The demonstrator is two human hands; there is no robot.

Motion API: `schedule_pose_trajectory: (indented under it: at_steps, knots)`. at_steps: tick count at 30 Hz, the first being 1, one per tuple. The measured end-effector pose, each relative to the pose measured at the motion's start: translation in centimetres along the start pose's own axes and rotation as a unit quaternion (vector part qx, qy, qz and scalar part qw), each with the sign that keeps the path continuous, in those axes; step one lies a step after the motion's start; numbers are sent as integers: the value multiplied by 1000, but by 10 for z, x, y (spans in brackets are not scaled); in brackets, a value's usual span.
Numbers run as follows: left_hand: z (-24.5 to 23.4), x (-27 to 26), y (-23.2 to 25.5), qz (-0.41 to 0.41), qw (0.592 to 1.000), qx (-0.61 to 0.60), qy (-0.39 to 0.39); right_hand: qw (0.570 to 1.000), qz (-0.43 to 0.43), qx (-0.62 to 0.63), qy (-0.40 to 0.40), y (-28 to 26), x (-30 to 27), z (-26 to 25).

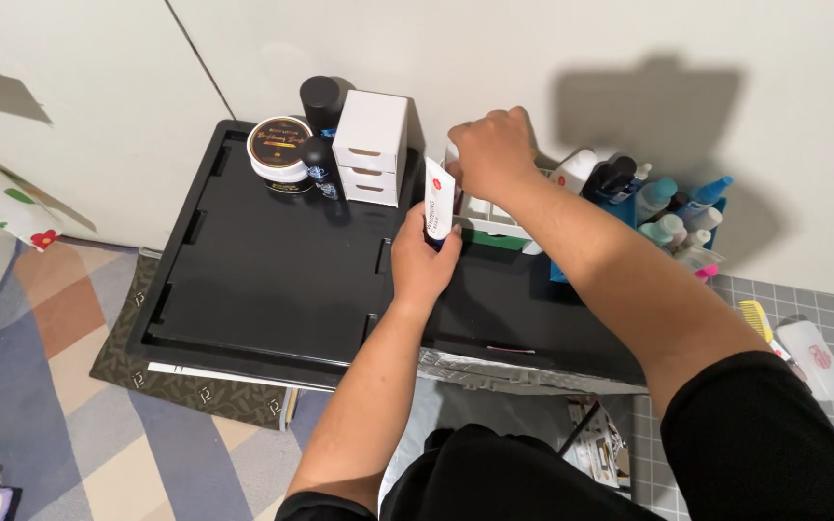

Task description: The recorder cleans and organizes various skincare and cosmetic items on a vanity.

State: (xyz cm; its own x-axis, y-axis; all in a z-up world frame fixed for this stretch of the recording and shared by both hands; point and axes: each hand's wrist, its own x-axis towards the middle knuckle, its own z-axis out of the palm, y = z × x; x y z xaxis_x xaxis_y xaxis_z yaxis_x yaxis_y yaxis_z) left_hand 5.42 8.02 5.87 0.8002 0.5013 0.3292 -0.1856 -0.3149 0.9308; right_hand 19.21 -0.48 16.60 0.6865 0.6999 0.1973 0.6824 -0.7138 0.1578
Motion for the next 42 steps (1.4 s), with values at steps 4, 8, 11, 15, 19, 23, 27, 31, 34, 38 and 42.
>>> schedule_pose_trajectory:
  at_steps: [4,8,11,15,19,23,27,31,34,38,42]
  knots:
    - [1,2,1,-14,1000,6,-15,1000,5,-9,-14,1,-2,0]
    - [2,2,-1,-14,999,21,-25,995,-35,-21,91,8,-5,7]
    - [0,2,-1,-3,999,30,-27,987,-47,11,154,8,-8,-5]
    - [1,1,-3,3,999,24,-20,965,104,237,51,-9,-24,-50]
    - [1,2,0,-19,999,28,-33,925,64,373,-2,-6,-40,-34]
    - [0,3,1,19,998,44,-30,959,60,276,-17,-4,-43,-37]
    - [4,1,-14,32,999,43,-6,971,49,221,74,-7,-47,-34]
    - [4,2,-27,36,998,46,25,973,9,166,158,-17,-51,-24]
    - [3,0,-26,29,998,39,29,968,12,156,197,-22,-54,-24]
    - [0,0,-18,21,999,32,25,966,-10,135,222,-22,-55,-21]
    - [0,0,-18,30,999,34,23,970,7,135,204,-23,-56,-17]
